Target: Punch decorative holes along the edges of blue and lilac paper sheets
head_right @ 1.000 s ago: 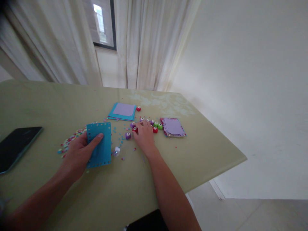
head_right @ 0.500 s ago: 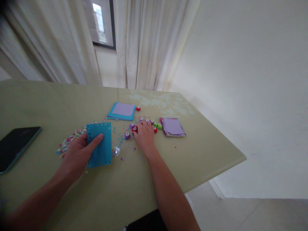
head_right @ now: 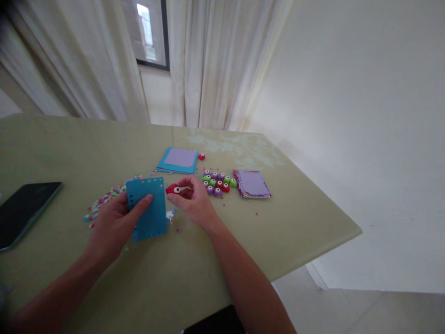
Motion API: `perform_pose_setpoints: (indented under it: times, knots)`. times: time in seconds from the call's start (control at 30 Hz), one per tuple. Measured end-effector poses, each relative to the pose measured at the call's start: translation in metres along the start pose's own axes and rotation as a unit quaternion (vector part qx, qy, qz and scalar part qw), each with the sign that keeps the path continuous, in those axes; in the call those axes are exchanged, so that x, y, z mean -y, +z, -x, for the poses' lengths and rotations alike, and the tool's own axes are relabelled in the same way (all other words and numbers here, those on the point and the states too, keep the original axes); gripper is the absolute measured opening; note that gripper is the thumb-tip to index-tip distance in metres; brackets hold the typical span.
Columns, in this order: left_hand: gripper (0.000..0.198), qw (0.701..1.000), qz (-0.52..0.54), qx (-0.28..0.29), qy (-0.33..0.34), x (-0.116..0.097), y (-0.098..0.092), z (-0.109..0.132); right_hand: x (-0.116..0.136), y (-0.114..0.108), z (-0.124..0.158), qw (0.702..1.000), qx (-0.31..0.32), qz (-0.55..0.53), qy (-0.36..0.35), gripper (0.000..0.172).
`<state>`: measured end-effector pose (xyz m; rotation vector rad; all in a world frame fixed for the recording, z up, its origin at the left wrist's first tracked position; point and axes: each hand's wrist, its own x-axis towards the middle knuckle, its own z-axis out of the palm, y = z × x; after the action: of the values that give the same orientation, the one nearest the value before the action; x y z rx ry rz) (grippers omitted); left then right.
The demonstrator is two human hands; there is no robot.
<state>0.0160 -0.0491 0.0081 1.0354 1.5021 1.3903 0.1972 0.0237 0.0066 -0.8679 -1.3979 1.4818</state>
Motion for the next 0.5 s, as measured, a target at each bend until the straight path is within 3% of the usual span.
perform_pose_setpoints:
  times: [0.5]
  knots:
    - [0.049,0.998,-0.035,0.004,0.06,0.01,-0.002,-0.004,0.002,0.007,0.001,1.0,0.001,-0.011,0.01,0.053]
